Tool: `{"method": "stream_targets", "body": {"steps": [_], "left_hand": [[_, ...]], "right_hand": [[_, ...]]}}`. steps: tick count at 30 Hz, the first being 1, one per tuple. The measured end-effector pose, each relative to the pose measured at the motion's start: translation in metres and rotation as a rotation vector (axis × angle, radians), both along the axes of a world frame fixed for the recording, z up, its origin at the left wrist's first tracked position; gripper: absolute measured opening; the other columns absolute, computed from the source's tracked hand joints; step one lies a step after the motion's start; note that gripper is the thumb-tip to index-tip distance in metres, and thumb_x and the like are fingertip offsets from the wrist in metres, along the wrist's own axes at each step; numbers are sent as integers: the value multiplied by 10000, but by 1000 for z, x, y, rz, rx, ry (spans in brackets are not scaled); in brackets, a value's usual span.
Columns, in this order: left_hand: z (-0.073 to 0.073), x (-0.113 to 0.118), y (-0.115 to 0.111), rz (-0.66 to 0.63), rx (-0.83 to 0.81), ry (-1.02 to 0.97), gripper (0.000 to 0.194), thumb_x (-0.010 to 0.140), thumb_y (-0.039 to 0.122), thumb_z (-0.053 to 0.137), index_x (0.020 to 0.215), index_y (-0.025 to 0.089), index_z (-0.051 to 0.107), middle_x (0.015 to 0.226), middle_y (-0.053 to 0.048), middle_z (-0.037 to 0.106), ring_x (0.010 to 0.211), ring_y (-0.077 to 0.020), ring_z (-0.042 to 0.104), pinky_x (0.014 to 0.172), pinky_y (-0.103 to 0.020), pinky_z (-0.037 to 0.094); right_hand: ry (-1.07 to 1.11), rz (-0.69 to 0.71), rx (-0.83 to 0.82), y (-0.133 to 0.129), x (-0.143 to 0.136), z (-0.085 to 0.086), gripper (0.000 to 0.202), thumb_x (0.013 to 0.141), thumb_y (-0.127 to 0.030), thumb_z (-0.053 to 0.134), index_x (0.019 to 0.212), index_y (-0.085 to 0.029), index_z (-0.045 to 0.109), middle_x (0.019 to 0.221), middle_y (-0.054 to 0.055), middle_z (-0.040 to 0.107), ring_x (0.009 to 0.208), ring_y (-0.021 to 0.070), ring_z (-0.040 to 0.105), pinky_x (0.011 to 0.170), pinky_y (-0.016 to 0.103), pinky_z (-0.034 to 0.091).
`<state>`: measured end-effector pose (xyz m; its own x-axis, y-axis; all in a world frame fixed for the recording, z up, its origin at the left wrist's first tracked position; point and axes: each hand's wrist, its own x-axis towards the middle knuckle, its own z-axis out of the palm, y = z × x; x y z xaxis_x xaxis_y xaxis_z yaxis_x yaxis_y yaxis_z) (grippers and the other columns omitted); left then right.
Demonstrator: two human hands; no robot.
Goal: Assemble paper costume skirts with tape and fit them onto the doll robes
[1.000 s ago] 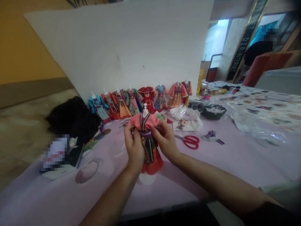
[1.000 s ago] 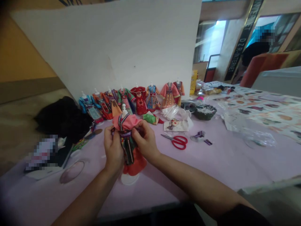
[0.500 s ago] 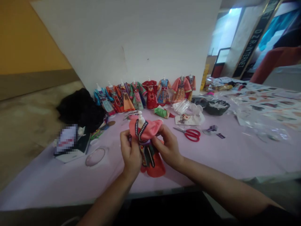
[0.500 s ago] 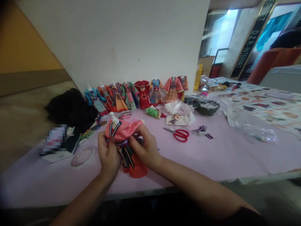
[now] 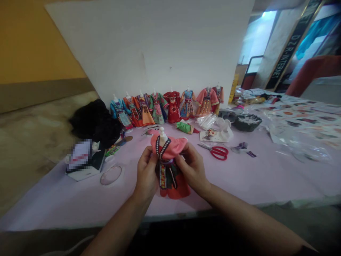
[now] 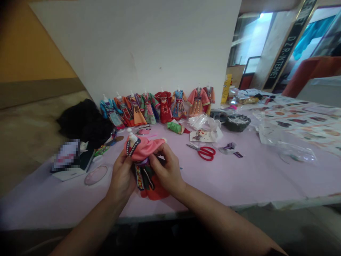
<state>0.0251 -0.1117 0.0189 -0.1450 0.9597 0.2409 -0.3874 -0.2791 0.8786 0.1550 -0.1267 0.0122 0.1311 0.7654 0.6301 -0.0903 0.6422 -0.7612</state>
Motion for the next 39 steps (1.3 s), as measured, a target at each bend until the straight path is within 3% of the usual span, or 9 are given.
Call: {"method": "stream_targets", "body": {"steps": [9,16,19,30,39], "left_hand": [[14,-6,7,-94,-159,-62,338,549,325,928,804,215,735,774,-10,732,657,-176,661,615,-297,570],[18,-12,9,-136,-123,4,350,553,286,933,832,197,741,801,-42,757,919,-295,733,784,-398,632],[20,-12,9,-138,-156,-8,397,501,271,957,834,196,756,801,-50,768,937,-310,739,796,-408,639],[25,-15,7,-217,-172,21,402,551,346,951,872,172,784,825,-53,786,765,-227,745,723,-311,629],[31,-9,5,-165,-160,-1,364,505,304,951,804,192,777,720,-10,754,791,-232,742,754,-323,633]], "right_hand": [[16,83,-25,2,2,2,78,962,-301,616,994,-244,658,954,15,690,848,164,637,791,285,537],[-38,110,-20,1,4,1,139,958,-328,625,1061,-245,669,977,31,700,944,197,654,830,302,545],[-31,158,-21,3,4,0,173,962,-313,626,1119,-250,664,999,36,700,959,199,658,848,305,547],[-31,331,-18,8,9,-2,302,964,-388,649,1212,-216,648,1128,63,712,994,186,679,859,286,567],[-59,331,89,14,10,-2,274,970,-355,639,1201,-209,659,1176,84,710,1087,211,672,968,356,544]]}}
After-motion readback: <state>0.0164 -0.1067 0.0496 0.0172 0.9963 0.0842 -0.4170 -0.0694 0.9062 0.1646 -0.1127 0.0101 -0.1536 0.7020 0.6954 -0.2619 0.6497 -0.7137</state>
